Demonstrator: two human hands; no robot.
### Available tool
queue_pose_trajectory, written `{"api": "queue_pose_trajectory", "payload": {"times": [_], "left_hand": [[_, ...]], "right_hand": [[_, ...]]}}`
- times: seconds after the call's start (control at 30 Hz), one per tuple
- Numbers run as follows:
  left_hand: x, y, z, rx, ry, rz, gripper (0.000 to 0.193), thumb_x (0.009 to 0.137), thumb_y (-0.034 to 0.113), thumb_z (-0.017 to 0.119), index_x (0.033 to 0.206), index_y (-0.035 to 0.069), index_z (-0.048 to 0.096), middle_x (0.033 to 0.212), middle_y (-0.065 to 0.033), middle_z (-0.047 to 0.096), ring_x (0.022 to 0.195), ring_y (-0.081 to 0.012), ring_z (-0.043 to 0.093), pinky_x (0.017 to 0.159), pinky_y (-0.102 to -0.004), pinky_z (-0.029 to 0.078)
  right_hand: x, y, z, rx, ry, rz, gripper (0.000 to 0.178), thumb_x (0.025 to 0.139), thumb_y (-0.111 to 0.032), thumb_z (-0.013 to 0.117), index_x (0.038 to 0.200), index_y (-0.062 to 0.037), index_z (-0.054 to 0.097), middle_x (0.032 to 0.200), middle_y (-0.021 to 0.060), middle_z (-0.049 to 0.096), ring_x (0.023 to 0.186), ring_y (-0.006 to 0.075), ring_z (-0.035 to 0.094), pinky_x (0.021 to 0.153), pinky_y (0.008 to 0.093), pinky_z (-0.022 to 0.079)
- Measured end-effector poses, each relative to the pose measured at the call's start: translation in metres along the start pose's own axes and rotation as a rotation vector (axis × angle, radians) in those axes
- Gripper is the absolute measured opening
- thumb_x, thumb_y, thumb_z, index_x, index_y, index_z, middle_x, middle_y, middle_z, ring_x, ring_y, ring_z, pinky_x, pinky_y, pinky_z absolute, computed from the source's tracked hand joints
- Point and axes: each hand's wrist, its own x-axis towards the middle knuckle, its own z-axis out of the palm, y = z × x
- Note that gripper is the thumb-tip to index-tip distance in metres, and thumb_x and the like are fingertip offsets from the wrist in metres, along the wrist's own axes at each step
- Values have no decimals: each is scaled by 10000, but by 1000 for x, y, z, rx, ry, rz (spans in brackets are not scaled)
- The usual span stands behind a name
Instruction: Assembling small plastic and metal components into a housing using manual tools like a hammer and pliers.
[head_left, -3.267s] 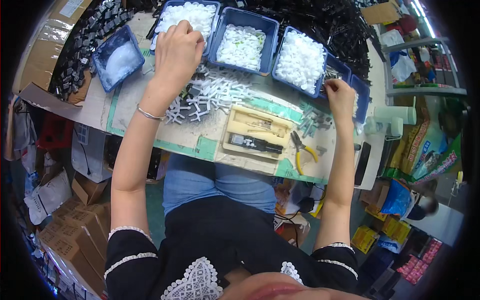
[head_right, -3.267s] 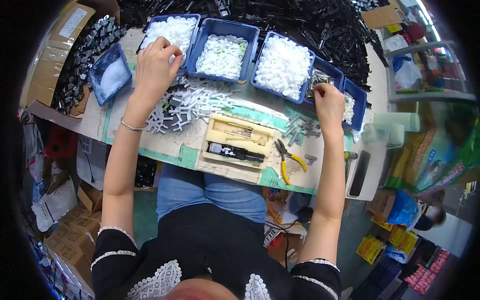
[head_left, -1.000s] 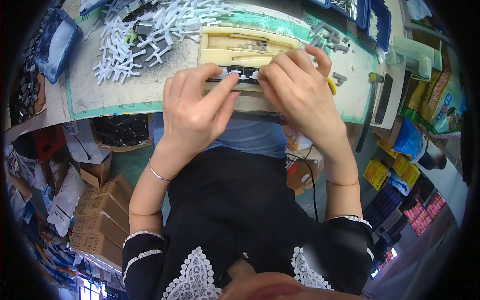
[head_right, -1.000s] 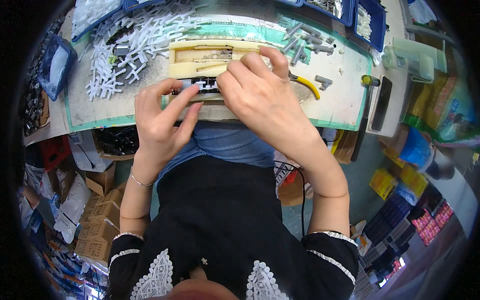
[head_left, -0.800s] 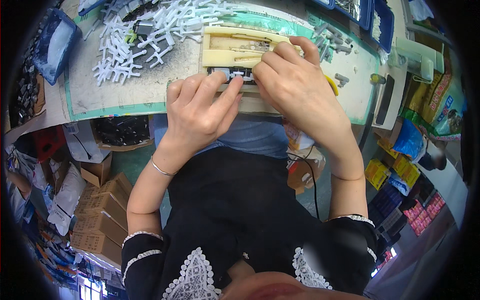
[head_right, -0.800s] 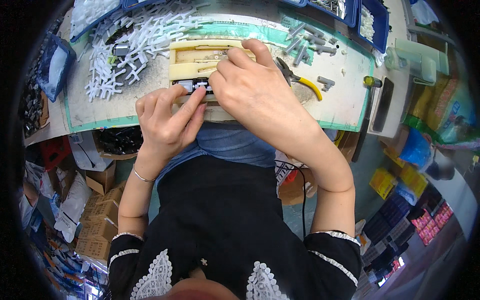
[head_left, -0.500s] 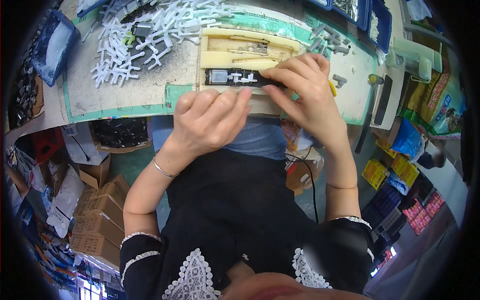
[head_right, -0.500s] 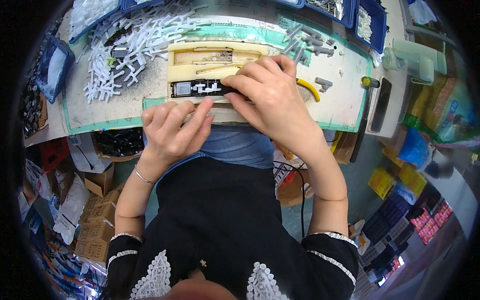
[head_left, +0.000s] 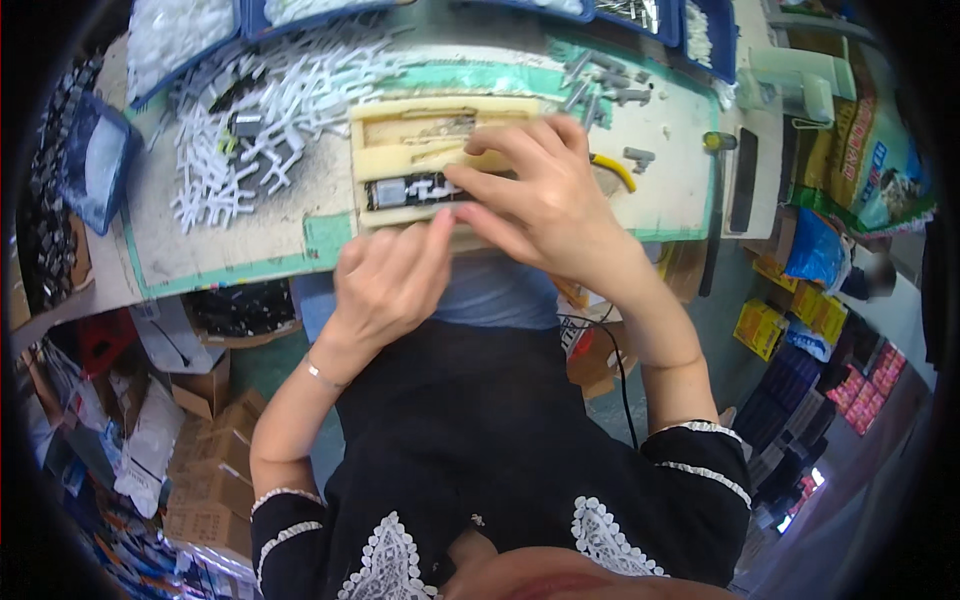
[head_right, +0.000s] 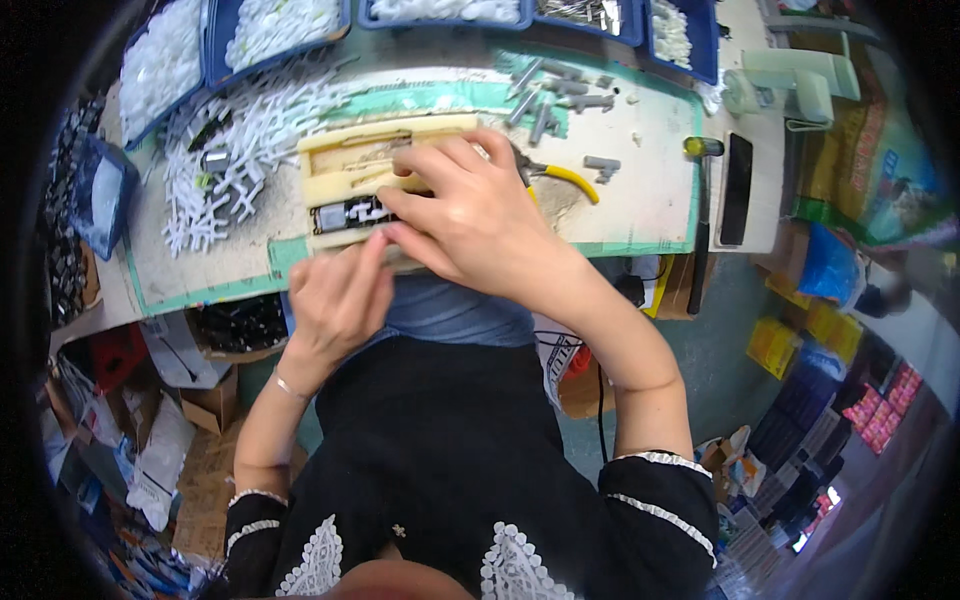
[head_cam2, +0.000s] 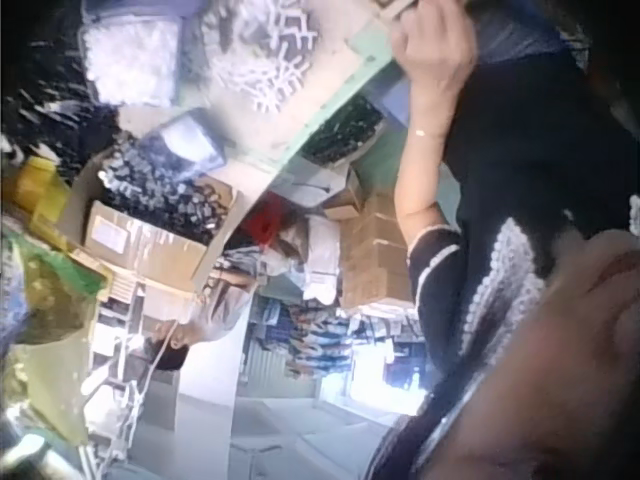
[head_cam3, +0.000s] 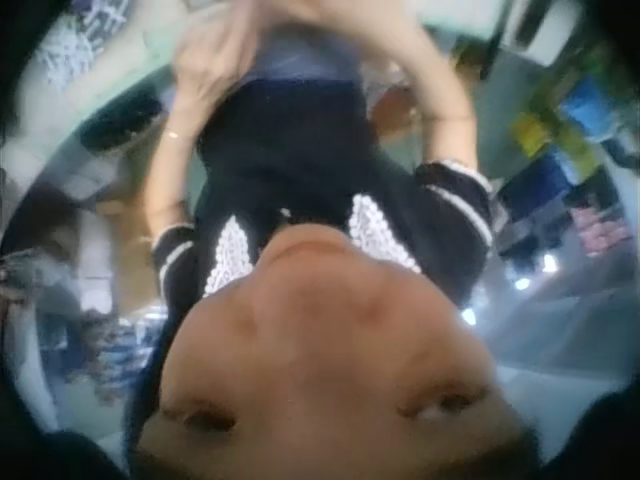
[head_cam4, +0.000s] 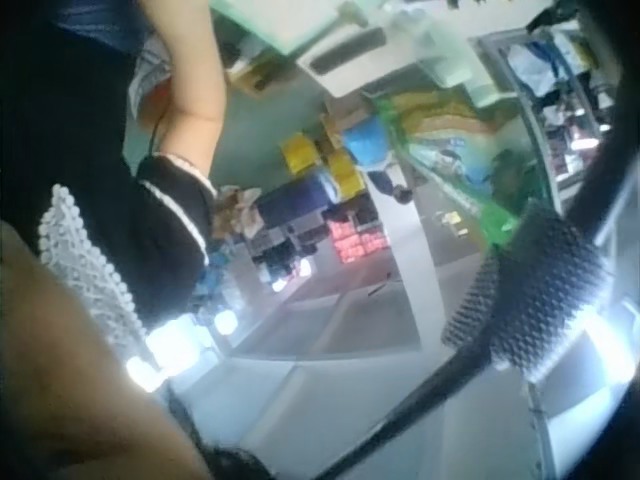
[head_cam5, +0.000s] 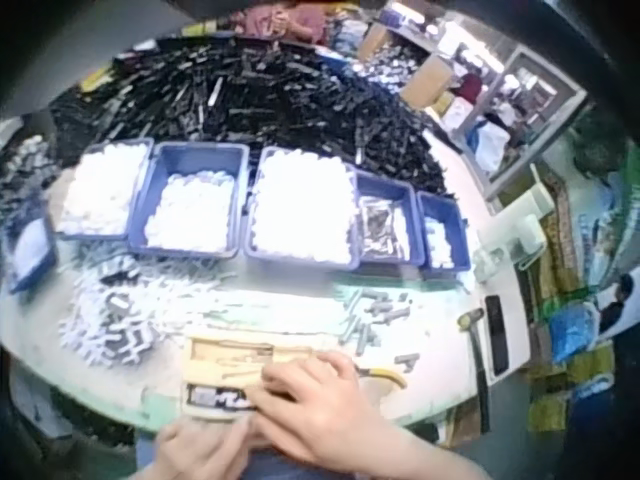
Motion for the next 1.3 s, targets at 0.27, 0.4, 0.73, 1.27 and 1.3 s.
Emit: {"api": "queue_pose_trajectory", "payload": {"times": [0.27, 0.4, 0.73, 1.27, 1.3], "left_hand": [[4, -64, -41, 303, 55, -472, 257, 778, 136, 656, 1005, 30, 594, 915, -115, 573, 825, -274, 540, 731, -383, 405], [7, -68, -40, 146, -10, -484, 186, 799, 97, 628, 956, 7, 587, 899, -127, 570, 823, -293, 544, 731, -369, 424], [14, -77, -41, -121, 17, -495, 133, 746, 21, 644, 838, -1, 551, 772, -110, 563, 722, -269, 548, 669, -340, 421], [20, -66, -45, -436, 268, -678, 119, 792, 4, 628, 910, -8, 644, 823, -107, 634, 699, -153, 605, 598, -247, 478], [20, -65, -48, -468, 305, -662, 117, 789, -6, 626, 904, -7, 649, 826, -106, 634, 713, -158, 607, 606, -248, 478]], "right_hand": [[-91, 69, -43, -162, 33, 687, 210, 727, -69, 653, 923, -12, 602, 940, 122, 564, 941, 285, 528, 829, 357, 417], [-90, 78, -44, -18, 5, 747, 215, 722, -67, 662, 914, 6, 602, 906, 128, 574, 899, 276, 552, 799, 342, 436], [-78, 74, -18, 656, 542, 730, 94, 772, -7, 645, 861, 14, 624, 868, 41, 603, 736, 90, 564, 654, 212, 455], [-9, 3, 11, 1157, 516, 420, 280, 695, 103, 690, 956, 49, 600, 989, 94, 569, 839, 136, 604, 705, 236, 541], [-10, 5, 12, 1101, 465, 387, 300, 694, 119, 682, 971, 58, 585, 1013, 108, 551, 860, 160, 602, 704, 255, 549]]}}
